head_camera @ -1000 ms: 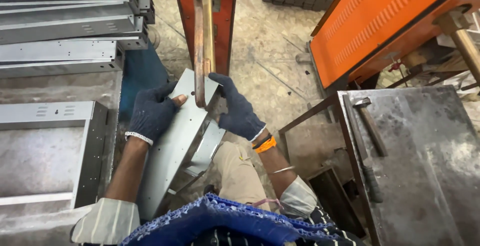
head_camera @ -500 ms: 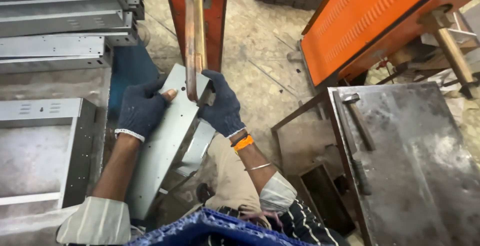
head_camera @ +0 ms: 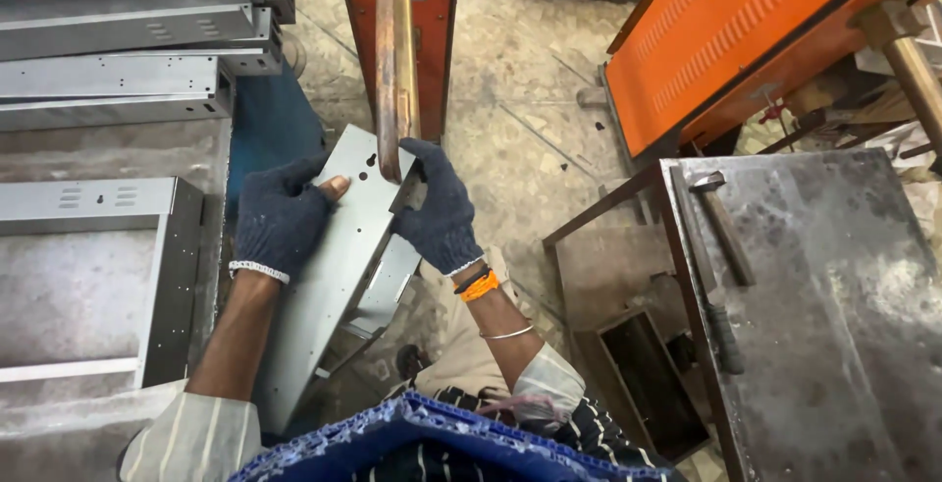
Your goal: The recorder uses a spot welding machine to join metal plates and frames together to assemble a metal enclosure.
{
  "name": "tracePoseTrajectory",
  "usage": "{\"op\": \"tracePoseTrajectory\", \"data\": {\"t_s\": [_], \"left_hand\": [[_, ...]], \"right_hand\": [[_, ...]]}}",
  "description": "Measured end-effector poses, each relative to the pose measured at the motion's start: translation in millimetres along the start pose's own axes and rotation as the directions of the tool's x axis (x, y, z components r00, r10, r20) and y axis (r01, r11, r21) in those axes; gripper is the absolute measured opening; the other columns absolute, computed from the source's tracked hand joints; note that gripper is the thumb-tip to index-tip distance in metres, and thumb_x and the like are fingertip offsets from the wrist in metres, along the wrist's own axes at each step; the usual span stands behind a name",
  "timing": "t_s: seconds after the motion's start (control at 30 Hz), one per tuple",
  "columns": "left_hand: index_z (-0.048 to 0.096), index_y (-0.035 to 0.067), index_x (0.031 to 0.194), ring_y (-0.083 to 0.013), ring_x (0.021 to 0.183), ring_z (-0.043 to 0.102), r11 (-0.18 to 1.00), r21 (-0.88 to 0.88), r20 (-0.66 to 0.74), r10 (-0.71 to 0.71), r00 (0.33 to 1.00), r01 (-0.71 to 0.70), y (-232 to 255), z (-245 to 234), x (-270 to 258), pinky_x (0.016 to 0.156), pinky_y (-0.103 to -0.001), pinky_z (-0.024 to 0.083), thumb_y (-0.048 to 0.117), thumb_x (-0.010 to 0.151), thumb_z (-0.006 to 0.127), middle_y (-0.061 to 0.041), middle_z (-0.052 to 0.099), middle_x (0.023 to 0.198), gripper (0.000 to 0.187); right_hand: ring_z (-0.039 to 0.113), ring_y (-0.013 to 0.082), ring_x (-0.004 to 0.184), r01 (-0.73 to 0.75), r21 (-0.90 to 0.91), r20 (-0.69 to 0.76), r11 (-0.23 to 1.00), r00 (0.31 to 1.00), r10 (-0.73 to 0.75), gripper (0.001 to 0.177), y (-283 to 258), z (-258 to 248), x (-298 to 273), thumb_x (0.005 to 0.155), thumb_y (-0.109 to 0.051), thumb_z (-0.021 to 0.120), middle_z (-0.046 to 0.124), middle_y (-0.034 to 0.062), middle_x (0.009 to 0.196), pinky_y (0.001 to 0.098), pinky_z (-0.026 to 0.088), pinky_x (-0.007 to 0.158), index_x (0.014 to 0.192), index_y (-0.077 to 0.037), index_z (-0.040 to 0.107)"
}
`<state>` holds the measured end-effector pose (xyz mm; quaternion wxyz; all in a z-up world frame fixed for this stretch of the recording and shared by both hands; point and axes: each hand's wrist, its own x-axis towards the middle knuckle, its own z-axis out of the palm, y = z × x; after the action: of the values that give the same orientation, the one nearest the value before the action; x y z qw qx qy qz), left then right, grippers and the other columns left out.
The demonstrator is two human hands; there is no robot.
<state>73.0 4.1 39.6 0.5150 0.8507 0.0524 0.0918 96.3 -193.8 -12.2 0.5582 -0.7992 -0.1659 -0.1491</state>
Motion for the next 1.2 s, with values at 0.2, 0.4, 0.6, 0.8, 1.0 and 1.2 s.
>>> {"op": "tracePoseTrajectory", "data": {"t_s": [0.2,0.4,0.6,0.8,1.0,1.2], "left_hand": [[0.074,0.003,0.122,-0.0170,0.076,0.072,0.997,0.082,0.018,0.013,1.000,-0.014,12,-1,-1,0.073,-0.033,0.056,0.021,0.087,0.075,-0.018,0.079,0.095,0.040],[0.072,0.000,0.122,-0.0170,0.085,0.075,0.994,0.101,-0.018,-0.043,0.999,0.044,8,-1,-2,0.079,-0.033,0.056,0.025,0.084,0.079,-0.019,0.077,0.101,0.045],[0.070,-0.002,0.124,-0.0181,0.085,0.073,0.997,0.037,-0.001,-0.064,0.998,0.064,9,3,-3,0.078,-0.035,0.057,0.025,0.084,0.077,-0.020,0.078,0.099,0.049],[0.071,-0.006,0.121,-0.0172,0.083,0.073,0.993,0.117,-0.017,0.015,1.000,-0.013,-7,3,-1,0.076,-0.034,0.056,0.026,0.087,0.080,-0.023,0.076,0.096,0.048],[0.076,0.003,0.117,-0.0169,0.071,0.073,0.992,0.107,0.026,-0.064,0.998,0.061,16,-1,-5,0.069,-0.035,0.055,0.027,0.086,0.075,-0.017,0.078,0.085,0.040],[0.076,0.003,0.115,-0.0176,0.069,0.073,0.994,0.090,0.029,-0.069,0.997,0.066,14,-2,-3,0.068,-0.035,0.056,0.026,0.086,0.075,-0.018,0.078,0.082,0.037]], "right_hand": [[0.066,0.0230,0.113,0.058,0.005,-0.014,0.998,0.998,-0.058,0.084,10,3,1,0.065,-0.015,0.094,0.064,0.0079,0.124,0.0343,0.055,0.097,0.139,-0.013,0.054],[0.064,0.0183,0.112,0.006,0.046,0.122,0.999,0.992,-0.011,0.084,20,-12,5,0.066,-0.009,0.089,0.064,0.0058,0.130,0.0326,0.054,0.099,0.142,-0.012,0.055],[0.060,0.0135,0.122,-0.147,0.515,0.281,0.844,0.960,-0.004,0.052,43,-22,17,0.095,-0.014,0.076,0.066,0.0023,0.135,0.0320,0.048,0.108,0.144,-0.008,0.062],[0.059,0.0115,0.100,-0.374,0.506,0.248,0.777,0.926,0.284,0.035,57,-3,15,0.102,-0.020,0.067,0.073,0.0024,0.116,0.0295,0.045,0.083,0.133,-0.006,0.073],[0.064,0.0100,0.114,-0.159,0.617,0.059,0.771,0.986,0.156,0.030,53,14,10,0.103,-0.021,0.068,0.073,0.0021,0.124,0.0260,0.050,0.100,0.126,-0.003,0.072],[0.065,0.0104,0.104,-0.200,0.669,0.051,0.716,0.973,0.224,0.028,63,19,11,0.101,-0.018,0.070,0.074,0.0028,0.116,0.0261,0.051,0.092,0.123,-0.002,0.073]]}}
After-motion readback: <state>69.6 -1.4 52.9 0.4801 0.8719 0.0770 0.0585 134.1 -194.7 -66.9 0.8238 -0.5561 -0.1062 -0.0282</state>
